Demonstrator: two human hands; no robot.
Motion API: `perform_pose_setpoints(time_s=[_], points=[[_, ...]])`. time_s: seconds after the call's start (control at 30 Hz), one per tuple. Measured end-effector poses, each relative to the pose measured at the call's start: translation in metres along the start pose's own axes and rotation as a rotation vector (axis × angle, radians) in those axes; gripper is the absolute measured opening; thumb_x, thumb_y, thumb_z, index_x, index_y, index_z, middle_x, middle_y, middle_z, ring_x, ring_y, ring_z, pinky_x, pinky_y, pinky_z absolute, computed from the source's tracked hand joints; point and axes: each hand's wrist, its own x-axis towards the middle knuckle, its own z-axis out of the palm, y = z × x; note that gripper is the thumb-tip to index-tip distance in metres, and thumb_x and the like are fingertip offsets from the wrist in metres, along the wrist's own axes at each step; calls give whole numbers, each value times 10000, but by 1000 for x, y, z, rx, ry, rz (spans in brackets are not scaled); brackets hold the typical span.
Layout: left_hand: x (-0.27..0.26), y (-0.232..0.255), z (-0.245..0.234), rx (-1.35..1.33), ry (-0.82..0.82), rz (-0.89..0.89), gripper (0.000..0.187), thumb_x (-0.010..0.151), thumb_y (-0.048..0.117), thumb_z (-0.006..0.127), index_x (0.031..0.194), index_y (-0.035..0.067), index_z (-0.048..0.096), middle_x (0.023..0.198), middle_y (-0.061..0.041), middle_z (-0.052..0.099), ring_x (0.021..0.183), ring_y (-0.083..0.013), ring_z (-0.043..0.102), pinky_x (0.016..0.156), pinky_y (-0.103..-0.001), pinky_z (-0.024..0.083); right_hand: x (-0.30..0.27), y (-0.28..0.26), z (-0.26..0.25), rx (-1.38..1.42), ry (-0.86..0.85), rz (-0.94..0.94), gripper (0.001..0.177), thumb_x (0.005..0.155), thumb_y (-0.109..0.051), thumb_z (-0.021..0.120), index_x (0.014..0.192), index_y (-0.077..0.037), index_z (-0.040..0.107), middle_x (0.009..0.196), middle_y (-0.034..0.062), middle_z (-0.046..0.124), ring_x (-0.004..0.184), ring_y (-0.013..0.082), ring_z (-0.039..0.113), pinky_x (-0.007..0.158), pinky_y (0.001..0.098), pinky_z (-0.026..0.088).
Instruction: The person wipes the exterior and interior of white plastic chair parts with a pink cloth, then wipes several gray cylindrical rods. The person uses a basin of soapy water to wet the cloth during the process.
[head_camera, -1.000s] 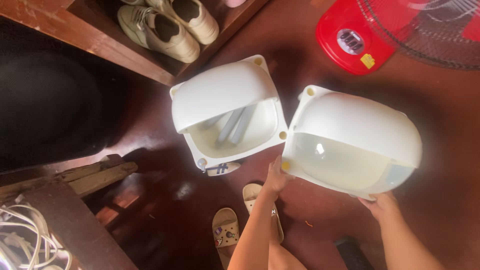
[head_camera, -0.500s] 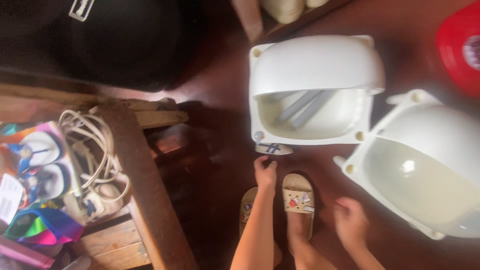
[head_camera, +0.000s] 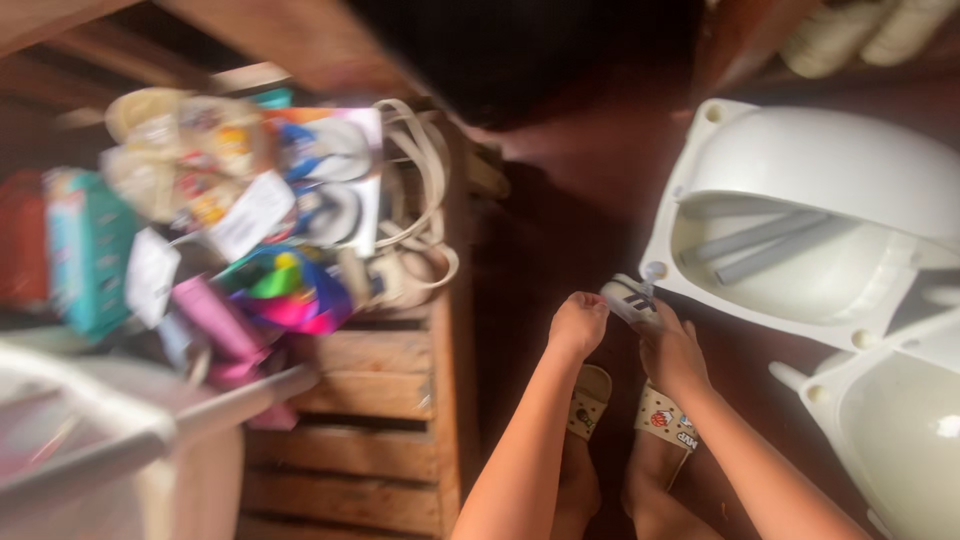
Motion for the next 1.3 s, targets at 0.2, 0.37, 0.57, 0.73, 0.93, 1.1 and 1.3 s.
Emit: perform_pose_setpoints(time_s=[0.2,0.37,0.57,0.73,0.93,1.1,1.3], points=[[-91,3,-63,-163,85,83,404,816,282,620,1134,42,553,1051,-155,600,987,-247,585,869,-325,455,-64,-61,-44,377,303,-273,246,787,-16,579,951,-163,689,1226,52,592,989,284,633,823,336,509],[-193,-22,-109,-543,94,309,313,842,223,598,1098,44,574,1000,-48,620,863,-79,566,729,-214,454,-101,-171,-98,230,679,-830,144,784,19,624,905,-54,600,1122,76,589,953,296,584,826,357,483],[-308,-70,-179,-729,141,285,239,859,166,557,1072,62,586,944,-48,607,801,-102,528,696,-253,442,-110,-263,-90,-152,517,-1363,276,659,-3,633,918,-93,600,960,48,564,962,265,534,744,336,512],[-367,-125,-209,-646,244,366,208,879,185,547,1026,45,590,910,-28,640,815,-79,576,737,-236,475,-114,-289,-72,-419,392,-1201,298,643,-4,592,935,-58,611,1012,90,559,1028,271,511,853,361,468],[-405,-184,-225,-675,394,403,195,864,179,554,993,41,607,856,-30,653,762,-89,582,691,-240,481,-132,-316,-75,-560,332,-1049,272,651,-18,589,912,-82,628,1081,96,547,1113,250,501,952,382,421],[-434,-224,-236,-695,737,317,189,849,188,566,903,28,652,764,-64,676,676,-130,608,619,-260,485,-191,-346,-86,-247,408,-1037,258,709,-51,628,966,-69,628,1089,126,574,1053,292,523,888,406,433],[-457,-263,-264,-568,1296,209,411,730,206,695,1048,4,531,1014,-142,570,944,-280,513,794,-363,408,-344,-417,-62,410,361,-1149,320,783,-78,688,1068,-33,550,1064,101,597,998,229,586,900,328,472]])
